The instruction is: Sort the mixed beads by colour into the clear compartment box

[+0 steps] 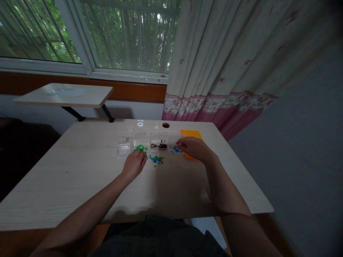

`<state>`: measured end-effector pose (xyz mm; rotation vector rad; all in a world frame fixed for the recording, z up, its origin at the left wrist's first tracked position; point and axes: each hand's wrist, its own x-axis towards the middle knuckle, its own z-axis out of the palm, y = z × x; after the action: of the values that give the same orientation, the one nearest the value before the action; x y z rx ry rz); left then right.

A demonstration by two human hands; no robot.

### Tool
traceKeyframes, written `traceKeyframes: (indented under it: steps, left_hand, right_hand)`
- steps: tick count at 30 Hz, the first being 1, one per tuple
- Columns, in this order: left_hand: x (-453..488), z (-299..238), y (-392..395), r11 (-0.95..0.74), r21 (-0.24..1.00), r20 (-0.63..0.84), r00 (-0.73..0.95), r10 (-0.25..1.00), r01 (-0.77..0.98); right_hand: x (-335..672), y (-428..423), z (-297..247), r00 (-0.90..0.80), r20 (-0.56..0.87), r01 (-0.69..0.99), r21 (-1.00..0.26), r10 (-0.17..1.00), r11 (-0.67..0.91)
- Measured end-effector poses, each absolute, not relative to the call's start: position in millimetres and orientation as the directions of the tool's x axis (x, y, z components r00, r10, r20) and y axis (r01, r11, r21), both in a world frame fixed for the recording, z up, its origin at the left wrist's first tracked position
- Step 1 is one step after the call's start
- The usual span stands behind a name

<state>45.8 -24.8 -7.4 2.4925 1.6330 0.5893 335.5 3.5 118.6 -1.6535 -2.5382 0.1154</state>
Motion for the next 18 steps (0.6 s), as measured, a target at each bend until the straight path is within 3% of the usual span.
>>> traceKeyframes:
  steps: [14,18]
  left_hand:
    - [48,-14,-25,-0.41,0.266,0.279,0.338,0.899,0.872]
    - [46,-15,-24,-0.422,0.332,0.309,0.326,0.894,0.844]
  right_hand:
    - [332,4,114,-0.43,0.021,0.896,-0.108,0.902,0.43]
    - [321,2,111,-0.451,-0.027,0.889,-0.103,0.892,0.447]
